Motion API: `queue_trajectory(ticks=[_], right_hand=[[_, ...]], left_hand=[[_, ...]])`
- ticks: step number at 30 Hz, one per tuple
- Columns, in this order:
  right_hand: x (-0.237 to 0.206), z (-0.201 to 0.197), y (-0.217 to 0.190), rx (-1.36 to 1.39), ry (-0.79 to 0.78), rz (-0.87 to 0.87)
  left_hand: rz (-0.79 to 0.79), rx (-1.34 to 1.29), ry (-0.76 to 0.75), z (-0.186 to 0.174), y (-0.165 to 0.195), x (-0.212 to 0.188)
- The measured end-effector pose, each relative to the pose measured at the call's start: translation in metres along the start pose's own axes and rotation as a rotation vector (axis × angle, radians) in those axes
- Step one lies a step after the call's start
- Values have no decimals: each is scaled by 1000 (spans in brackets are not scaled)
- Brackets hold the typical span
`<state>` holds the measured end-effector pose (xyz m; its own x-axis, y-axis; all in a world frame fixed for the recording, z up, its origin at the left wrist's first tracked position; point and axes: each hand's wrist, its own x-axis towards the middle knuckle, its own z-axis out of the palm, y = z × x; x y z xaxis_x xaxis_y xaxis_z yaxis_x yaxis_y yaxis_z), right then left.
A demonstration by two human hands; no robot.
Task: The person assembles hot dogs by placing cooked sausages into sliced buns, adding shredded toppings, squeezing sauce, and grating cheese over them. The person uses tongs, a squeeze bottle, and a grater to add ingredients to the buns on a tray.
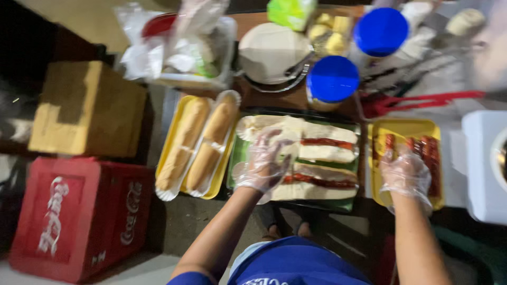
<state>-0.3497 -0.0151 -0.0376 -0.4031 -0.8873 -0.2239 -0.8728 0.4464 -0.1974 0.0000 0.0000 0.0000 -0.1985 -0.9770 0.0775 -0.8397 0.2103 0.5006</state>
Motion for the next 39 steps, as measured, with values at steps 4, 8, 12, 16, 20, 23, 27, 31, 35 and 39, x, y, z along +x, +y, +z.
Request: queue_trajectory(ticks=[4, 8, 12, 16, 20, 23, 27, 31, 35, 39], right_hand=[[-2, 6, -1, 26, 31, -80], [2, 17, -8, -8, 75, -107], [0, 19, -5, 9, 12, -59], [-8, 12, -2, 28, 145, -42], [-15, 14, -7, -49, 102, -158], [-27, 15, -1, -53, 201, -154], [-45, 4, 14, 183, 398, -181], [-50, 4, 12, 74, 183, -111], [-51, 16, 7, 2, 16, 14], [-55, 30, 10, 77, 64, 32]], left_hand=[[6, -33, 15, -18, 12, -1], [30, -81, 58, -30, 11, -4], [40, -108, 91, -34, 3, -6], [1, -70, 82, -32, -6, -11], [56, -128, 156, -29, -17, -12], [117, -149, 181, -26, -25, -9], [143, -169, 154, -23, -27, -6], [175, -148, 133, -22, -26, 0], [241, -87, 146, -17, -29, 5], [220, -133, 134, -3, -34, 10]])
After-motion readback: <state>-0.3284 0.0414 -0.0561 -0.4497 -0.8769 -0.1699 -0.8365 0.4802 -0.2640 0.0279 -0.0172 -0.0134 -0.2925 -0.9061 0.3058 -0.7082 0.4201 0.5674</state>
